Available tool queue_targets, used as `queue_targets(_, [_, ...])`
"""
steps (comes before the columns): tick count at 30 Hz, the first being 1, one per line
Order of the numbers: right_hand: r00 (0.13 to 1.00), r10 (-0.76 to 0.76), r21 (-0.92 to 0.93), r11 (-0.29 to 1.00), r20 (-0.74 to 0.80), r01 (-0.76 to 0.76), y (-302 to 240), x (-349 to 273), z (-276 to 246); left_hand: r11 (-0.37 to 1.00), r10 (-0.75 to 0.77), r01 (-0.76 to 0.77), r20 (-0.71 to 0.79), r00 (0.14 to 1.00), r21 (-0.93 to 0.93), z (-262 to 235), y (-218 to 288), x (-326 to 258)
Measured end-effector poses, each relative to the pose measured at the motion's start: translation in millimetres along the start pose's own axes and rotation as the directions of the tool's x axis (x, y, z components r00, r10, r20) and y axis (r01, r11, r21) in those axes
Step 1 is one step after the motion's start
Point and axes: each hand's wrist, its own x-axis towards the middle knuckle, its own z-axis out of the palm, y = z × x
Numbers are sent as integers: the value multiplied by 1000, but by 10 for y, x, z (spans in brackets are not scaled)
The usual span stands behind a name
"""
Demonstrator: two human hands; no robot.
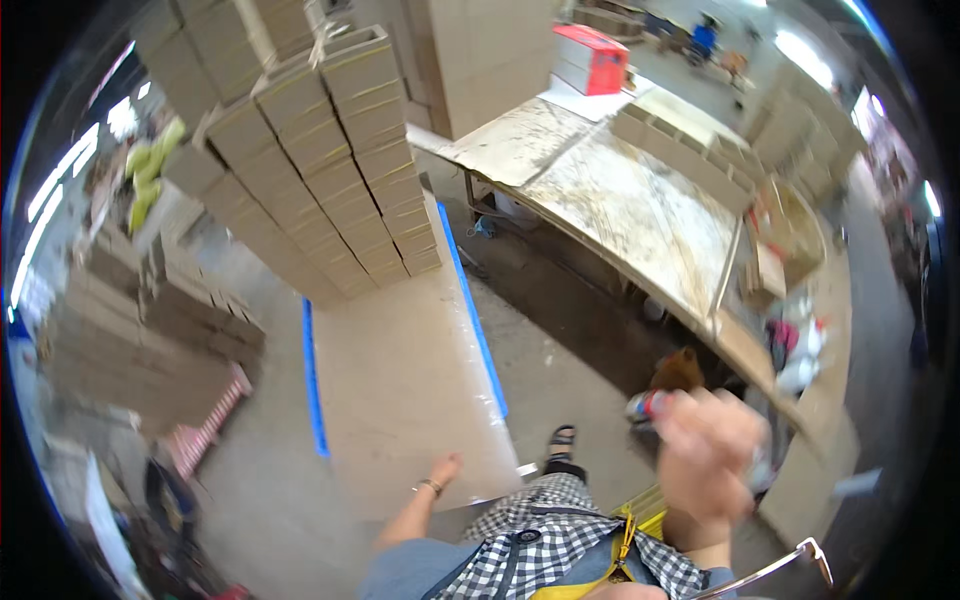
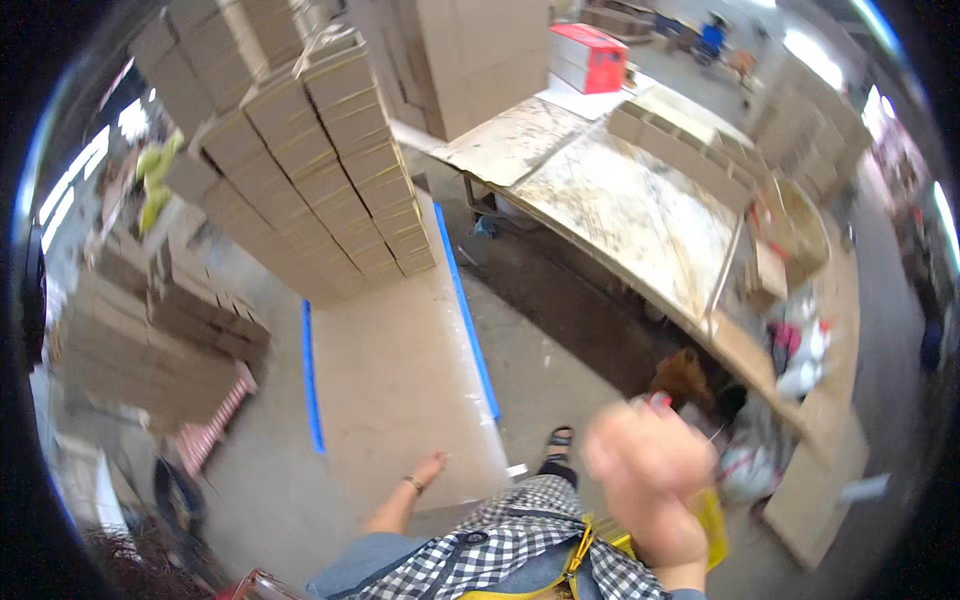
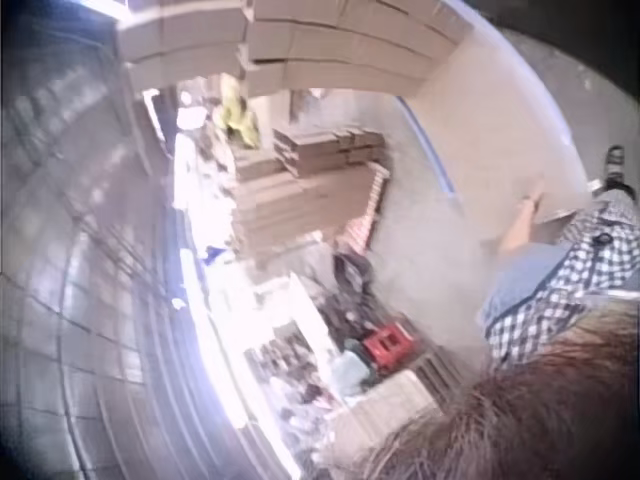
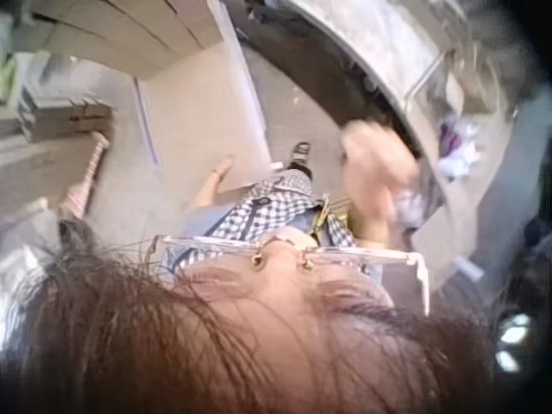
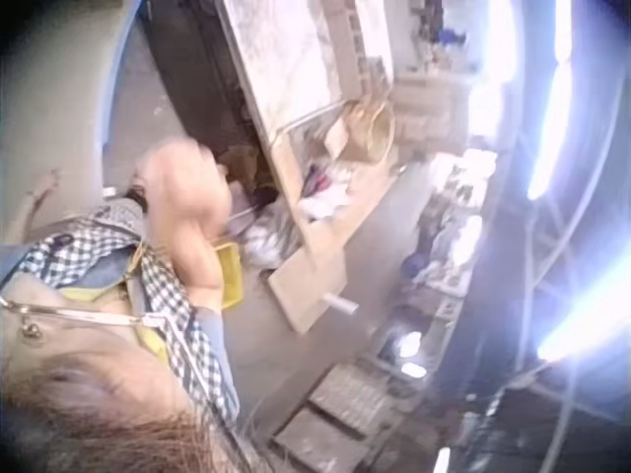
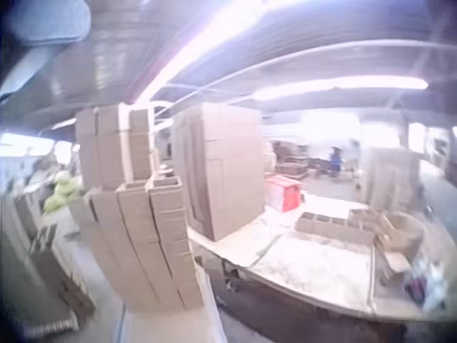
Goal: The recorder is assembling cardboard box dividers and placing them into a grid layout.
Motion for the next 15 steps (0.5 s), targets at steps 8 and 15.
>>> queue_targets(8, [553, 819, -784, 441, 152, -437, 1573, 227, -2163, 729, 627, -661, -559, 542, 178, -978, 3119, 154])
queue_targets(15, [344, 936, -727, 190, -68, -660, 2313, -81, -3156, 393, 870, -151, -420, -257, 907, -3401, 5669, -608])
